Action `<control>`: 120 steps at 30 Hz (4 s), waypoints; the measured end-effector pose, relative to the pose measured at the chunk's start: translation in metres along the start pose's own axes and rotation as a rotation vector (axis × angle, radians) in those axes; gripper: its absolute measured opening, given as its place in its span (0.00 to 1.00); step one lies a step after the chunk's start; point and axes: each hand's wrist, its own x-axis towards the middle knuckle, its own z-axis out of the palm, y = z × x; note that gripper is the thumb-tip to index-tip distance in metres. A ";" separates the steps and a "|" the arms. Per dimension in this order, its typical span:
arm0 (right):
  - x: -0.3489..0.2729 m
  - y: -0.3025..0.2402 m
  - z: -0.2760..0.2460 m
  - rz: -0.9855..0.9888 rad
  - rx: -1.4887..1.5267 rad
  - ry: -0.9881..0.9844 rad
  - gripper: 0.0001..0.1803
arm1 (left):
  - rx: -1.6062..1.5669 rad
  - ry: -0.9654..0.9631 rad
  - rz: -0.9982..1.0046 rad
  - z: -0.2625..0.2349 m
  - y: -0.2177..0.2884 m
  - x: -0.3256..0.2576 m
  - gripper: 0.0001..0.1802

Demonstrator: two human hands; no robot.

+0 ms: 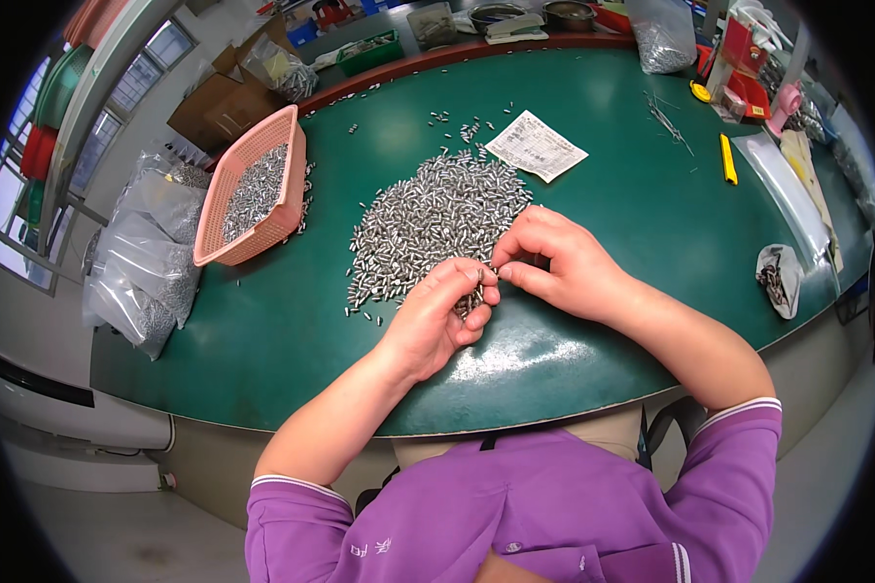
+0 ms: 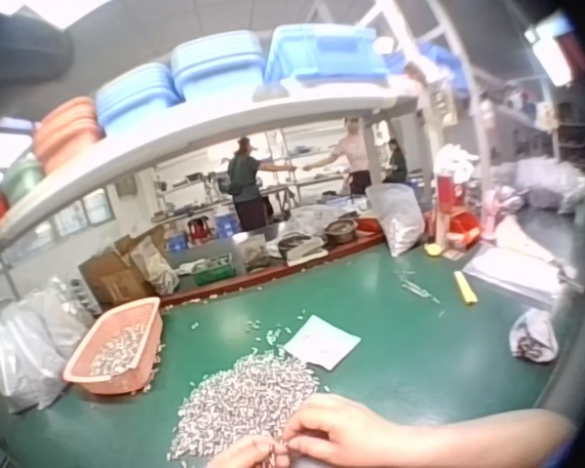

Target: Sorting and inspecting small metal screws or components at a factory workbench.

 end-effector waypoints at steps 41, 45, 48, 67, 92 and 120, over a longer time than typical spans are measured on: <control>-0.003 0.010 -0.001 0.000 -0.367 0.001 0.09 | -0.040 0.022 0.002 0.002 0.003 -0.003 0.12; -0.002 0.008 -0.003 0.019 -0.376 -0.027 0.07 | -0.032 0.034 -0.001 0.002 0.002 -0.002 0.11; -0.002 0.009 -0.003 0.019 -0.391 -0.052 0.05 | -0.046 0.006 -0.004 0.002 0.003 -0.002 0.10; 0.002 0.002 -0.002 0.096 -0.062 0.047 0.06 | 0.018 0.005 -0.004 0.001 0.000 0.000 0.07; -0.002 0.004 -0.002 0.030 -0.335 -0.021 0.05 | -0.031 0.006 0.006 -0.001 -0.001 0.000 0.06; 0.001 0.003 -0.002 0.066 -0.062 0.013 0.07 | -0.034 0.009 -0.004 0.000 -0.001 0.001 0.07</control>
